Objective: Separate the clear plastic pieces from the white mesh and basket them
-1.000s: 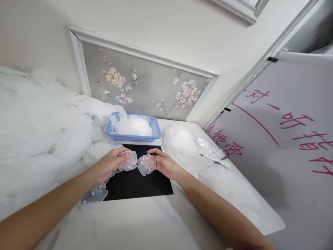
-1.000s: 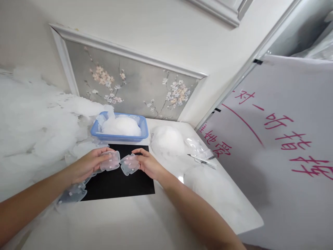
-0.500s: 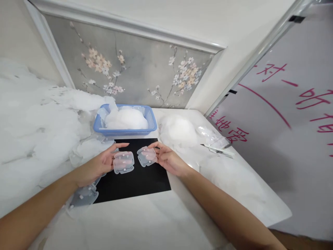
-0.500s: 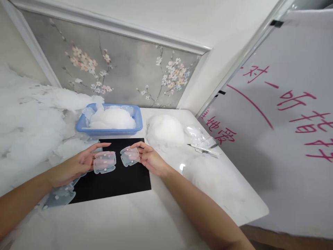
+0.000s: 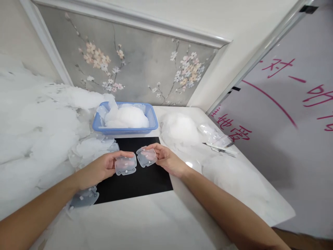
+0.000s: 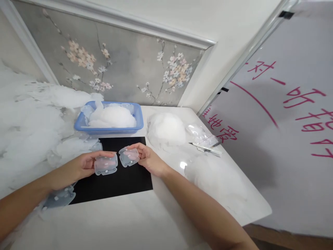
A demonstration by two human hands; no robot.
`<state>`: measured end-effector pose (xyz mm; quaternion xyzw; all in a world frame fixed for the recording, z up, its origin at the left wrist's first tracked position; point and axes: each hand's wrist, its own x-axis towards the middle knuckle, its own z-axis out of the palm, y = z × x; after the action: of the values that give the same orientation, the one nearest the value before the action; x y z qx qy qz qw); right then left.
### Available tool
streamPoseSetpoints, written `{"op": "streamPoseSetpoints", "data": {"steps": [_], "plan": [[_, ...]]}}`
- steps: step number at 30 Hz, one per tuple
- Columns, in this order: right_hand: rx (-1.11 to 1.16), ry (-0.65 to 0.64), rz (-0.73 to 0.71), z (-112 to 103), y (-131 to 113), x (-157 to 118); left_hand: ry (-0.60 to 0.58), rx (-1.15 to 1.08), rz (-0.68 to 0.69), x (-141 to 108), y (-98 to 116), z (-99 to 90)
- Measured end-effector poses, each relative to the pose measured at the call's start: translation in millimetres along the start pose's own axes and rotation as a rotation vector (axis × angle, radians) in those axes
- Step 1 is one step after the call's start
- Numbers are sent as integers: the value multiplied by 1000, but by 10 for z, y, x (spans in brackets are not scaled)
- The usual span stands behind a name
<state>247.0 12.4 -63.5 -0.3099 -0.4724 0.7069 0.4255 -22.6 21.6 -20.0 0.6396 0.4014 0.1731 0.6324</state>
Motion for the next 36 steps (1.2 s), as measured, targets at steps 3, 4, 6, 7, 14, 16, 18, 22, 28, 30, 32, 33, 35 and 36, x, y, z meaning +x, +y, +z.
{"op": "streamPoseSetpoints", "data": {"steps": [3,4,6,7,14,16,18,22,28,30,32,33,35,36], "plan": [[-30,46,5,-5,33,0,62,19,7,19,-6,18],[-46,65,0,-8,44,-1,91,24,0,22,1,25],[-98,110,-28,-4,50,-7,157,25,-10,22,24,43],[-135,137,-47,4,42,-13,182,16,-11,19,37,53],[-121,249,-70,104,-33,-53,295,-215,-130,21,53,86],[17,236,7,105,-14,-45,314,-286,-135,33,41,74],[126,226,58,93,3,-33,309,-352,-122,43,44,66],[219,211,99,63,3,-17,291,-424,-124,45,86,69],[231,192,126,64,-20,-19,296,-410,-130,46,86,64],[226,199,130,72,-26,-24,293,-413,-121,51,84,67],[219,197,129,79,-30,-28,300,-411,-117,56,95,75],[216,195,127,81,-30,-29,306,-412,-117,57,104,81],[212,193,122,83,-28,-28,320,-422,-122,58,119,90],[212,194,120,82,-25,-26,323,-426,-124,57,123,93]]}}
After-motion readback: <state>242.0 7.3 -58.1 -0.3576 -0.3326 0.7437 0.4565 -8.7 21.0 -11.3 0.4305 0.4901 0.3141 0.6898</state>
